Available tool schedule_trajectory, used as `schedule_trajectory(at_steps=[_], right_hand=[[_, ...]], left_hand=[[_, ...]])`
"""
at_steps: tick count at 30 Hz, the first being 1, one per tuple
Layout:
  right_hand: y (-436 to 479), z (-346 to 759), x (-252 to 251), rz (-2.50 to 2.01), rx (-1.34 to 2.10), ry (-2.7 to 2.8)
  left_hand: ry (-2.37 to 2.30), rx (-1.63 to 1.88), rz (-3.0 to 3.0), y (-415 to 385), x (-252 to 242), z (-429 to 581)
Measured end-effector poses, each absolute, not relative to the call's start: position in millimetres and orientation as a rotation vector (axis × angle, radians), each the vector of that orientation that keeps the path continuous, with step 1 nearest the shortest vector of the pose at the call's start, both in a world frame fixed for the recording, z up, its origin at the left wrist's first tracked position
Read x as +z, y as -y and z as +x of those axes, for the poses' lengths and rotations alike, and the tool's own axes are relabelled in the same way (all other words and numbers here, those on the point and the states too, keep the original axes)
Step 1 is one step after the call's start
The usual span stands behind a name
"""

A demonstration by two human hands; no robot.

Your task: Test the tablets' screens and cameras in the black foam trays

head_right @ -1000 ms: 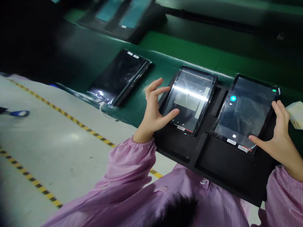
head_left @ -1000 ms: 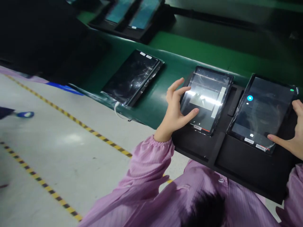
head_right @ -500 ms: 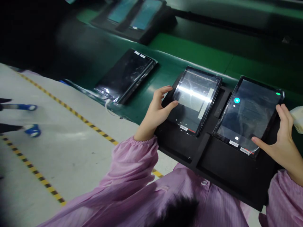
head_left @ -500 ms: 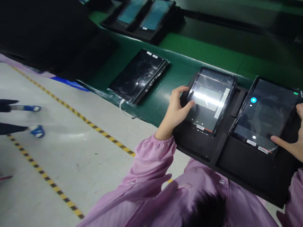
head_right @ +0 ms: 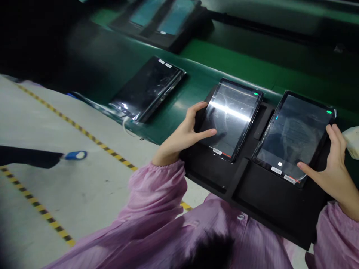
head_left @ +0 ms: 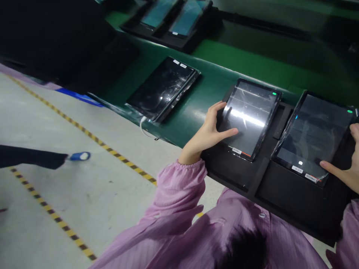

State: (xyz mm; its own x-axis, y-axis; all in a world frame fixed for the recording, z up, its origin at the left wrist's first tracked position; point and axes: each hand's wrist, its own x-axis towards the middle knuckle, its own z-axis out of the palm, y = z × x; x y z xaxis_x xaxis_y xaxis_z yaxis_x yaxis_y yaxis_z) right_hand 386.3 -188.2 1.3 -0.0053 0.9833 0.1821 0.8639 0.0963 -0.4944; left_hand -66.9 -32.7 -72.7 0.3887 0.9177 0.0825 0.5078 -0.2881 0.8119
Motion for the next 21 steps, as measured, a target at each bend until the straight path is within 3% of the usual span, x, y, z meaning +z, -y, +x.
schedule_trajectory(at_steps=[21], right_hand=[[188,381,7,-1.868,0.383,1.885]], left_hand=[[-1.132,0.563,2.054,33,-64,-76]])
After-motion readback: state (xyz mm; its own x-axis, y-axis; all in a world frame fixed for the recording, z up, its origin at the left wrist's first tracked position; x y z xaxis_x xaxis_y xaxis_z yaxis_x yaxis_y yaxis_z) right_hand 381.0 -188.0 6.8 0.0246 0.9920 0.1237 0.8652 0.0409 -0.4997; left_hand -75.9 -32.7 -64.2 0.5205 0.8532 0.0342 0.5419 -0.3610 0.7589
